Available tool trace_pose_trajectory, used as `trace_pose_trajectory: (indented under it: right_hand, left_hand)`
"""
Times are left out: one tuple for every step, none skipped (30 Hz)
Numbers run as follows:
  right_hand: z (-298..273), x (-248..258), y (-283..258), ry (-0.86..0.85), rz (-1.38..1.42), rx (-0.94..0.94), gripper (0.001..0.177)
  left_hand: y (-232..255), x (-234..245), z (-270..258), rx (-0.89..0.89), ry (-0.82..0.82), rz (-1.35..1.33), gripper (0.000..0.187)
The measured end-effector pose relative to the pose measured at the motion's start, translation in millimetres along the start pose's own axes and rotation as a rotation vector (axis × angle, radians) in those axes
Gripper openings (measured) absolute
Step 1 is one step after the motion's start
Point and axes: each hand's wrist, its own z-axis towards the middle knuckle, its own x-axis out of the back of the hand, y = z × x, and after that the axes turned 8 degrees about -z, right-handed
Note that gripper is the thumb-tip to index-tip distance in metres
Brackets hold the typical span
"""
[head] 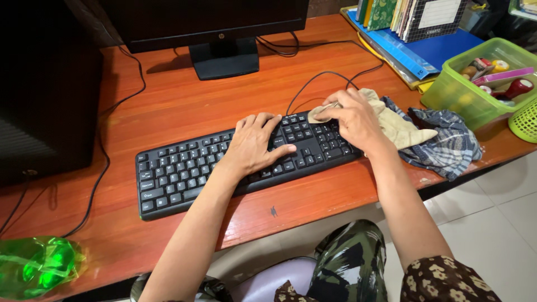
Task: The person wipes down a wooden desk with a cloth and spray bottle, then places a computer keyboard onto the clean surface and wipes the individual keys.
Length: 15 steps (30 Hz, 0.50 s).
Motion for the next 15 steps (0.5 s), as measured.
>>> trace_pose_trajectory:
  right_hand:
    - [-0.2,0.4,1.9,-0.001,-0.020,-0.006,0.046]
    - [-1.1,-0.1,2.3,0.017,-0.090,-0.061,0.043]
    - [-2.4,-0.6,2.1,0.035,-0.159,-0.116,0.041]
    - [-3.4,-0.7,1.6,0.054,-0.229,-0.171,0.039]
    - [-4.1,-0.5,0.9,0.086,-0.198,-0.171,0.038]
    - [-4.3,0.1,0.3,0.120,-0.169,-0.172,0.038]
    - [-3.8,0.7,-0.4,0.154,-0.140,-0.173,0.037]
    - [-2.7,0.3,-1.7,0.139,-0.082,-0.116,0.039]
    - [-1.3,-0.8,-3.5,0.124,-0.024,-0.060,0.041]
    - [-0.3,-1.5,-5.0,0.109,0.036,-0.004,0.043]
    - [0.8,-1.0,-4.8,0.085,0.005,0.001,0.042]
    - [2.4,-0.7,-3.5,0.060,-0.026,0.007,0.041]
    - [3.4,-0.9,-2.1,0.036,-0.057,0.012,0.040]
    - [3.6,-1.2,-0.6,0.042,-0.089,-0.030,0.036]
    - [3.1,-1.6,1.2,0.048,-0.122,-0.072,0.033]
  left_hand:
    - [-0.1,0.0,-0.2,-0.003,0.001,0.005,0.086]
    - [-0.2,0.0,-0.2,-0.004,0.000,0.006,0.086]
    - [-0.4,0.0,-0.3,-0.006,-0.001,0.007,0.087]
    - [-0.6,-0.2,-0.7,-0.007,-0.002,0.008,0.087]
    - [-0.7,-0.7,-1.1,-0.005,-0.001,0.010,0.087]
    - [-0.8,-1.3,-0.6,-0.006,0.000,0.013,0.087]
    - [-0.8,-1.9,-0.1,-0.007,0.001,0.015,0.087]
    - [-0.9,-2.6,-0.1,-0.014,0.005,0.023,0.087]
    - [-1.1,-2.9,-0.4,-0.022,0.009,0.032,0.088]
    - [-1.2,-2.7,-0.8,-0.028,0.013,0.042,0.088]
    - [-1.1,-2.8,-0.7,-0.025,0.012,0.039,0.087]
    - [-1.1,-3.1,-0.5,-0.022,0.012,0.037,0.086]
    - [-1.3,-3.4,-0.3,-0.020,0.012,0.034,0.084]
    - [-1.7,-4.1,-0.2,-0.016,0.012,0.029,0.080]
    - [-2.3,-5.0,-0.2,-0.013,0.013,0.023,0.076]
